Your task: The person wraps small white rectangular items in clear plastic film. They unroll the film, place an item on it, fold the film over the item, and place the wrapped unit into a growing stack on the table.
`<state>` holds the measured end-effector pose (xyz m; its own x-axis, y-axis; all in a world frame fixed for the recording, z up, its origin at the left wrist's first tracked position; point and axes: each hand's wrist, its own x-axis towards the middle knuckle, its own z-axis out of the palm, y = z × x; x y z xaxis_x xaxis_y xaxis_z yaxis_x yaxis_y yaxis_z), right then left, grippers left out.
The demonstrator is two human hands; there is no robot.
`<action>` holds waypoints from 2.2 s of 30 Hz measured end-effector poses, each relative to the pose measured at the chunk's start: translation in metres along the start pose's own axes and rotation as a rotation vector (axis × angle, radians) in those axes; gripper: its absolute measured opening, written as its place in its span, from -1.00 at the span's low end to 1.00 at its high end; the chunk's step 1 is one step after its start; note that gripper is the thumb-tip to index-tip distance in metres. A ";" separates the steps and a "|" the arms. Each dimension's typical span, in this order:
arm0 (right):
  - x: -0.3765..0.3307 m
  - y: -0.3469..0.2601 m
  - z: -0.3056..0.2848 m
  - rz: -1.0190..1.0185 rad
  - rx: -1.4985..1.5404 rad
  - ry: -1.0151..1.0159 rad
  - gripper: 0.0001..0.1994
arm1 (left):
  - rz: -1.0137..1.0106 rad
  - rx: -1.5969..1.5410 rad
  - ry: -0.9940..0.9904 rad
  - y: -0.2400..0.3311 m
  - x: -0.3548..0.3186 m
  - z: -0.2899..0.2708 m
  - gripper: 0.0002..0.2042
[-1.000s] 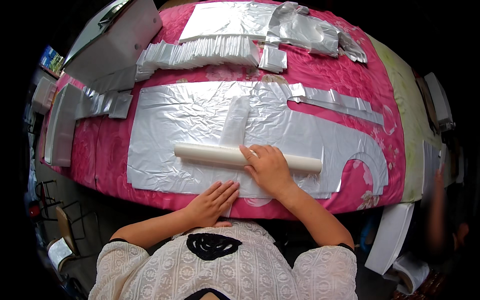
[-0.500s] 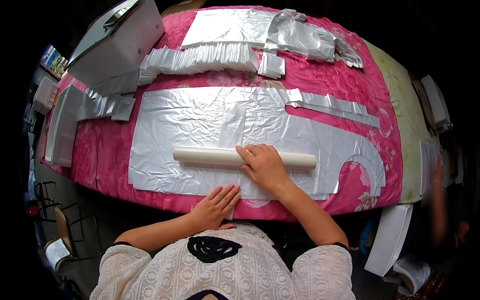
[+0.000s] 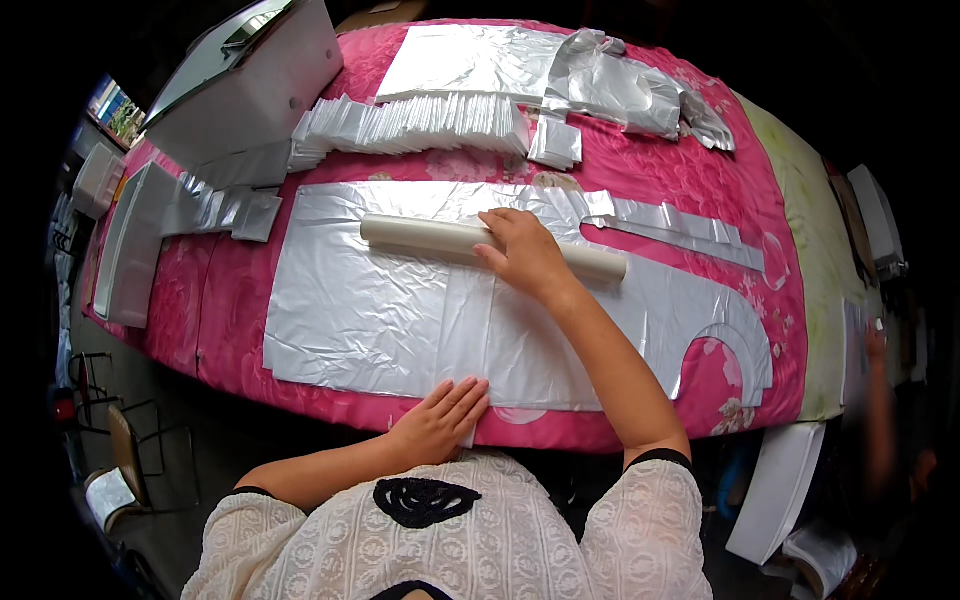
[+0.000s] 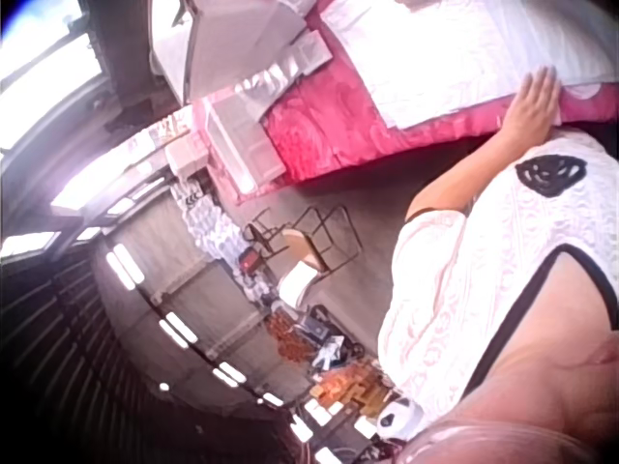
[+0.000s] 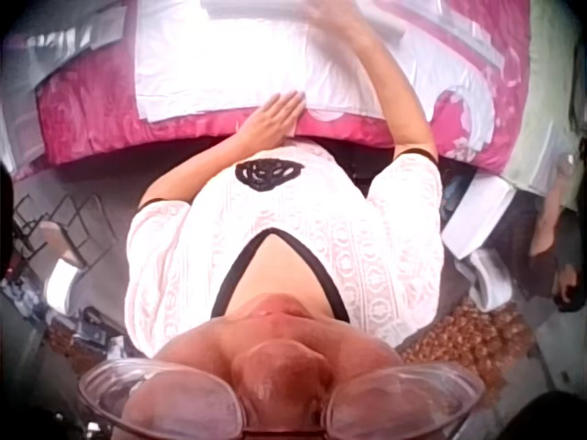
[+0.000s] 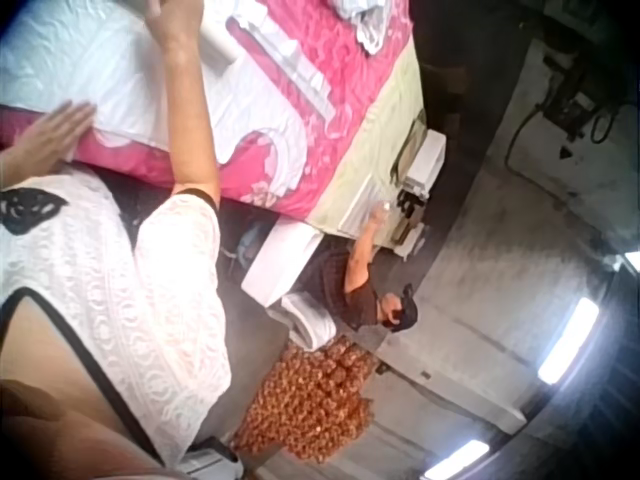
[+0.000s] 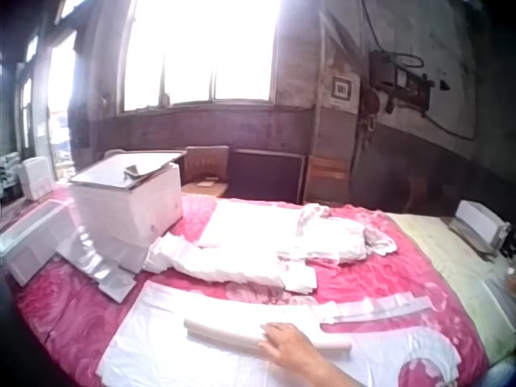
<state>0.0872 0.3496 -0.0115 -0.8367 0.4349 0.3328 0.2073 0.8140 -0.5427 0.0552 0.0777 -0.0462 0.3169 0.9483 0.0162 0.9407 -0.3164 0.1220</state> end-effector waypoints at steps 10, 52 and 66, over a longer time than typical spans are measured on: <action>0.056 0.026 -0.001 0.289 0.268 -0.394 -0.70 | 0.032 0.103 0.016 -0.001 -0.001 0.005 -0.35; -0.025 0.004 -0.002 -0.086 -0.132 -0.024 -0.49 | 0.000 0.047 -0.009 0.001 0.000 -0.003 -0.42; -0.106 -0.061 0.007 -0.266 0.198 -0.331 -0.60 | 0.085 -0.317 0.191 -0.018 -0.035 -0.004 -0.58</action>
<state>0.1598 0.2512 -0.0195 -0.9711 0.0483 0.2337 -0.1103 0.7775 -0.6192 0.0263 0.0500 -0.0452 0.3360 0.9156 0.2210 0.8182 -0.3999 0.4130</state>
